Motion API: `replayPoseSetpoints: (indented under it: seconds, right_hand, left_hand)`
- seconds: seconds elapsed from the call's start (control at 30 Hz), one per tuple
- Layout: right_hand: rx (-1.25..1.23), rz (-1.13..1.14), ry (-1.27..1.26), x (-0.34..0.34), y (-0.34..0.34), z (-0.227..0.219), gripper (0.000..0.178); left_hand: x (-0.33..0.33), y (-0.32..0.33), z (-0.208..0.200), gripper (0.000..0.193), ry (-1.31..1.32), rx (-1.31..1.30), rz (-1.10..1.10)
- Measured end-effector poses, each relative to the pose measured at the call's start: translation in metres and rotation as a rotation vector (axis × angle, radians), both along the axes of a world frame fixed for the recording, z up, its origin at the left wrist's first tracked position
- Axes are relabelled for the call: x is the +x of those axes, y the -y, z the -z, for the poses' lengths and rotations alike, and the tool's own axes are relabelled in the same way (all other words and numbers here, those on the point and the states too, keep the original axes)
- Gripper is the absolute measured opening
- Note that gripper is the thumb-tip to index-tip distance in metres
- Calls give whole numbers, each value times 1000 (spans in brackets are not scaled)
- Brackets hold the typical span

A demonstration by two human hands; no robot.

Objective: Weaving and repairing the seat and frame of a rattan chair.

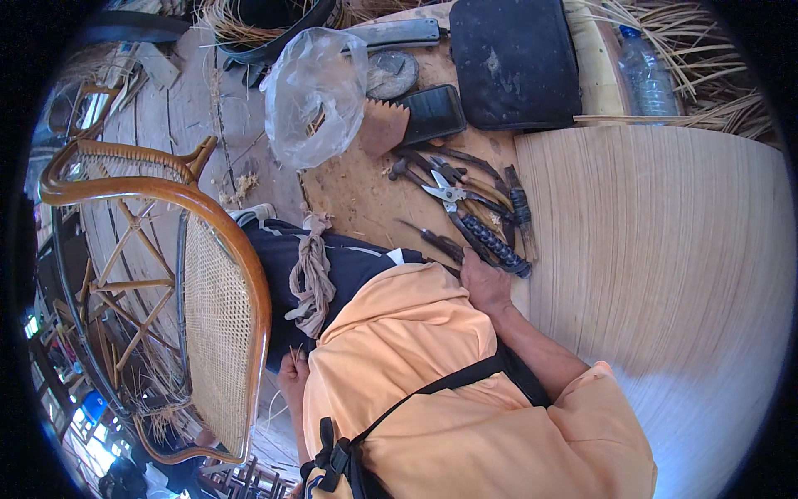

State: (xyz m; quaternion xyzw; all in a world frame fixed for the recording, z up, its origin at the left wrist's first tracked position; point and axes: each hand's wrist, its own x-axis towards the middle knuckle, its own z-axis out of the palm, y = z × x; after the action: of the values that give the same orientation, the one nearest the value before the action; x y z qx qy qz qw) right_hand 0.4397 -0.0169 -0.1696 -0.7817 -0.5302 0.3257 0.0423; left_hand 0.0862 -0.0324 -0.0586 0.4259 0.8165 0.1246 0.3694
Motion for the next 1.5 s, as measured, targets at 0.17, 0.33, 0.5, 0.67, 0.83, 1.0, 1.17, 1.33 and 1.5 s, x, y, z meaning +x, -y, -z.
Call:
replayPoseSetpoints:
  seconds: [0.17,0.33,0.5,0.67,0.83,1.0,1.17,1.33,1.5]
  right_hand:
    - [-232,-36,-28,-1,-12,-17,34]
    - [-307,-46,12,-3,-19,-21,33]
    - [-337,-101,15,-1,-26,-33,31]
    - [-296,-117,71,0,-37,-61,22]
    - [96,99,-100,17,-63,-97,29]
    - [339,375,-278,70,-131,-171,33]
    - [682,352,-257,105,-178,-214,30]
    - [671,383,-479,93,-179,-195,26]
    - [584,373,-548,89,-173,-167,25]
  left_hand:
    - [-3,7,5,17,3,12,-17]
    - [0,9,5,16,-36,14,-13]
    - [-7,17,10,16,-15,62,-18]
    - [-2,13,4,16,-29,82,-33]
    - [4,14,0,14,-92,90,-47]
    - [-2,19,7,14,-84,119,-28]
    - [-3,17,7,15,-90,111,-15]
    - [1,15,1,18,-68,111,-30]
    - [-2,-2,-14,21,69,211,-156]
